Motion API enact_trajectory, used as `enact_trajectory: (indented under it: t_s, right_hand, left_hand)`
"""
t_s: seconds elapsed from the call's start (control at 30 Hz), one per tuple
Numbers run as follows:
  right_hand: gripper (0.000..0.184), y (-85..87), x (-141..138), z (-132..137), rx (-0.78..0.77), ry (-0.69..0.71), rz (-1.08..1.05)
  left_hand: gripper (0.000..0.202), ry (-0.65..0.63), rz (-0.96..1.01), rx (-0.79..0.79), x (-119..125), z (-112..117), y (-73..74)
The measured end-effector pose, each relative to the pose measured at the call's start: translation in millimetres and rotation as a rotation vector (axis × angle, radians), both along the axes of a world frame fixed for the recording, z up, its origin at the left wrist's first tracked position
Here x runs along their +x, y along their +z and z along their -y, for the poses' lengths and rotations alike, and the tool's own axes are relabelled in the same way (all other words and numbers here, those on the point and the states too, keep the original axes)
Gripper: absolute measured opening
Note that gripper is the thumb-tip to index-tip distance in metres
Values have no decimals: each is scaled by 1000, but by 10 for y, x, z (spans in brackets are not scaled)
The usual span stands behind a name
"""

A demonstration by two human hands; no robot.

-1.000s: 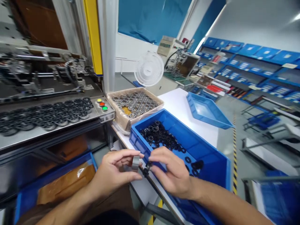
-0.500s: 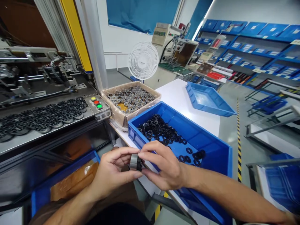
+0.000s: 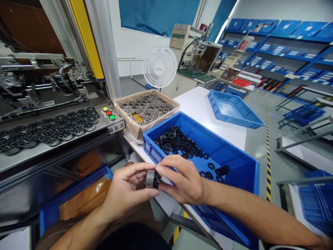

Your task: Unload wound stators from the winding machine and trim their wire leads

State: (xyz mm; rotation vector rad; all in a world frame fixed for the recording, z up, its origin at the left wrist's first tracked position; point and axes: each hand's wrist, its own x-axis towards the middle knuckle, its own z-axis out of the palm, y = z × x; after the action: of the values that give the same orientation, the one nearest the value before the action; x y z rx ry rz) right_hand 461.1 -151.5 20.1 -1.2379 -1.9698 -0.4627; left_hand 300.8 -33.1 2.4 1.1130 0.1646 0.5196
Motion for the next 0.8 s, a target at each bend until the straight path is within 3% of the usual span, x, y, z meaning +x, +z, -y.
enact_trajectory:
  t_s: [0.1, 0.33, 0.63, 0.8]
  right_hand:
    - [35, 10, 4, 0, 41, 27, 35]
    - [46, 13, 11, 10, -7, 11, -2]
    - [36, 66, 12, 14, 8, 20, 25]
    - [35, 67, -61, 48, 29, 11, 87]
  left_hand:
    - [49, -5, -20, -1, -5, 8, 13]
    - [47, -11, 7, -9, -4, 19, 33]
    - [51, -89, -34, -47, -9, -8, 5]
    - [50, -83, -79, 68, -59, 18, -57]
